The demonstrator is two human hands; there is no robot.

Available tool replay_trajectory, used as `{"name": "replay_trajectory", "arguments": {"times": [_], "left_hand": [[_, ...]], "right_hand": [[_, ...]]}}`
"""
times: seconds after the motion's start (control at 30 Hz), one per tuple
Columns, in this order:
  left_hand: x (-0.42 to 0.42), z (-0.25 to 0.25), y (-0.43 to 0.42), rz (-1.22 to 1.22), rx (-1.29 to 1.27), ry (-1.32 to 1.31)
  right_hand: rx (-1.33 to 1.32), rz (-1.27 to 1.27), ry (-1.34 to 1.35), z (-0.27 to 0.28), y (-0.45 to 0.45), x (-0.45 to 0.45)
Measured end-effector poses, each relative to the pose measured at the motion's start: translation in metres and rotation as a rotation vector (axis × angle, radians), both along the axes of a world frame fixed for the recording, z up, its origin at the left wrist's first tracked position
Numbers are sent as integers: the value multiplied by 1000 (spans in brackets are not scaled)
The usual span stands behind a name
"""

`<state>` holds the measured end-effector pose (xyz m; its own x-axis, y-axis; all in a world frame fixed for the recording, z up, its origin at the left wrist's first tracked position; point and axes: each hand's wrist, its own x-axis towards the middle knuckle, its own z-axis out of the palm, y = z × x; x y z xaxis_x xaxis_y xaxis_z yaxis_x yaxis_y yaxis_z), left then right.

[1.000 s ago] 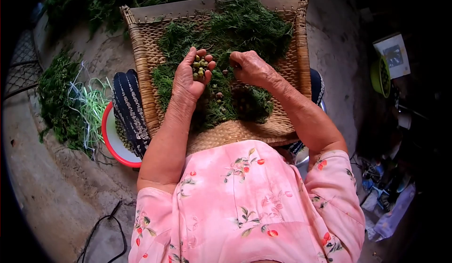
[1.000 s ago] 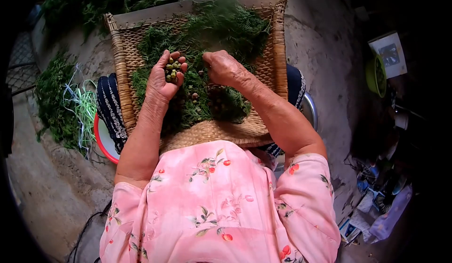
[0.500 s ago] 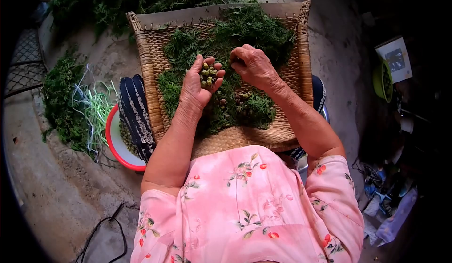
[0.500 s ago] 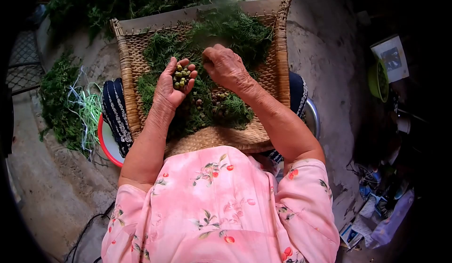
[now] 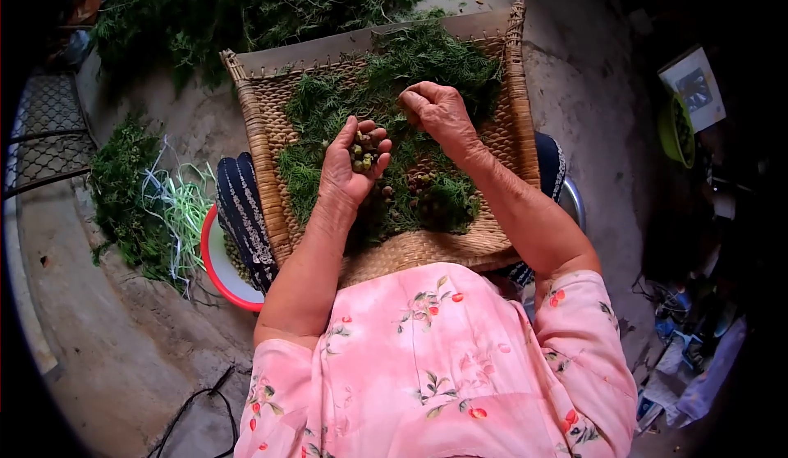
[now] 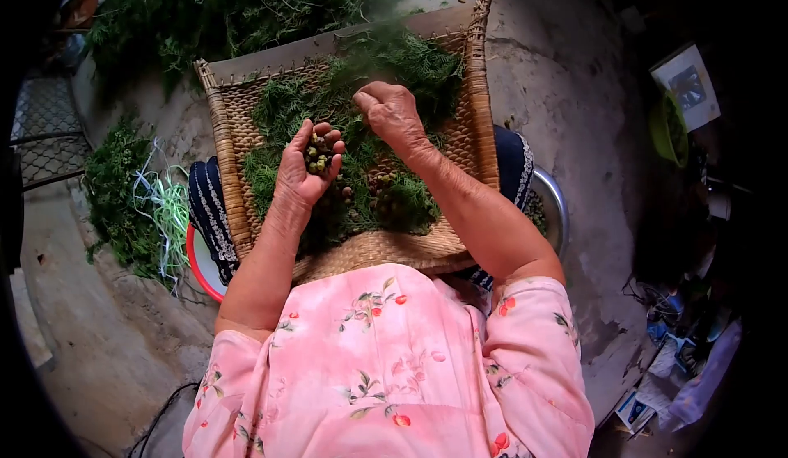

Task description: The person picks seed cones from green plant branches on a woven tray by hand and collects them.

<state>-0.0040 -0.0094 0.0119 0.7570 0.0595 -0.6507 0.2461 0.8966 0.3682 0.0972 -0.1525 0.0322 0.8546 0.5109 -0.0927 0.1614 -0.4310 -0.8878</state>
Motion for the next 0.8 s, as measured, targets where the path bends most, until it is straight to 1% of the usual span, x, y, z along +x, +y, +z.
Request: {"name": "replay_trajectory", "arguments": {"times": [0.03,0.07,0.1,0.13,0.17,0.2,0.27,0.3,0.33,0.37,0.4,0.43,0.47,0.53,0.57,0.6,0.63,0.67,0.7,0.73,0.77,0.8], "left_hand": [[0,-1,-1,50,-30,2],[0,-2,-2,44,-20,-2],[2,-1,-5,122,13,16],[4,4,-10,200,42,31],[5,11,-16,277,78,2],[6,10,-20,274,81,-6],[8,9,-23,423,362,-107],[4,28,-28,397,418,-115],[3,27,-31,398,418,-119],[3,24,-34,409,660,-157],[2,24,-37,416,902,-193],[0,26,-40,387,1031,-216],[-1,27,-39,393,1030,-221],[-2,31,-36,362,1124,-241],[-3,34,-37,364,1192,-268],[-5,37,-38,330,1315,-302],[-5,38,-39,316,1403,-342],[-5,39,-39,298,1492,-383],[-5,41,-39,299,1490,-385],[-6,44,-38,265,1601,-442],[-6,47,-37,227,1712,-501],[-7,50,-38,226,1709,-507]], "right_hand": [[174,-92,198,-1,4,-5],[350,-186,394,-1,7,-11],[391,-190,462,-3,11,-19],[474,-216,594,-10,17,-27],[532,-227,691,-15,20,-35],[589,-235,789,-10,25,-46],[729,-241,889,-4,36,-59],[712,-192,762,13,37,-64],[714,-190,758,12,42,-68],[743,-205,589,8,48,-71],[760,-207,570,5,51,-70],[777,-208,552,1,54,-70],[794,-209,533,-2,57,-70],[1064,-220,1129,7,61,-65],[1035,-270,1123,12,60,-67],[1030,-263,1118,-8,63,-63],[1233,-173,1186,-45,68,-57],[1239,-84,1066,-43,67,-58],[1247,-5,941,-37,67,-58],[1257,63,817,-31,67,-59],[1072,18,757,-25,64,-62],[1014,4,664,-18,61,-66]]}}
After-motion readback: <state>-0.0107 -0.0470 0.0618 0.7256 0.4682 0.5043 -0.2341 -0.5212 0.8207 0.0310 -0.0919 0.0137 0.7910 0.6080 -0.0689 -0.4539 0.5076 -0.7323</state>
